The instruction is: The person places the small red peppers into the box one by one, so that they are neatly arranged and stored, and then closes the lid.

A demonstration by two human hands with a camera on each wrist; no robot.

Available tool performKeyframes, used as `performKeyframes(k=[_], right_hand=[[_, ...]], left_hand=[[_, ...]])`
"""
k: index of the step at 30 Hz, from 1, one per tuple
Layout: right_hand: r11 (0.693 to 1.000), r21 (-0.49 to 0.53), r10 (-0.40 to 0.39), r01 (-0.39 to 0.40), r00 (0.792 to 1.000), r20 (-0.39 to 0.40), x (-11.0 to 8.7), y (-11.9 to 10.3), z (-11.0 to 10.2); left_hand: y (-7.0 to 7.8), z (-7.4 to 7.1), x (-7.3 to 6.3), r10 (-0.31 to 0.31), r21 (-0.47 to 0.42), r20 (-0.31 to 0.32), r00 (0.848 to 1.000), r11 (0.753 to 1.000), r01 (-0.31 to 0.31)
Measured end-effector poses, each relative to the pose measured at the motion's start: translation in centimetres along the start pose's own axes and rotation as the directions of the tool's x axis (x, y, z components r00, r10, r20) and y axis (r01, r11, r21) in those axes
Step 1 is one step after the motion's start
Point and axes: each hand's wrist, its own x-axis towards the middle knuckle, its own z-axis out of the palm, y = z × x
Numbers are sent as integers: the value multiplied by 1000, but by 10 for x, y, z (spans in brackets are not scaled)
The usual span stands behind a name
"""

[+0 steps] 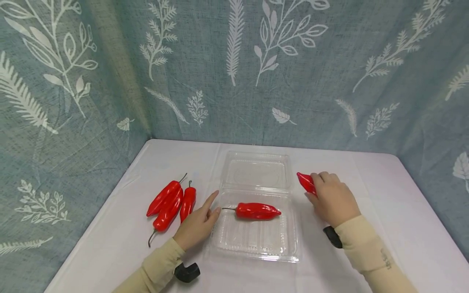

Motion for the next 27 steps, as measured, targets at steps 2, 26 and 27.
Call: performKeyframes(k=[2, 26, 27], right_hand=[[1000, -4, -28, 28, 1000, 2, 0, -8, -1], [948, 38, -315, 315, 923, 222, -3, -70, 21], [943, 40, -331, 330, 915, 231, -2, -73, 22]], left_hand=[[0, 0, 0, 1, 1, 2, 1000, 1000, -1], [1, 1, 1, 7, 3, -2, 1000, 1000, -7], [1, 1, 1, 8, 5, -3, 1000, 1000, -8]])
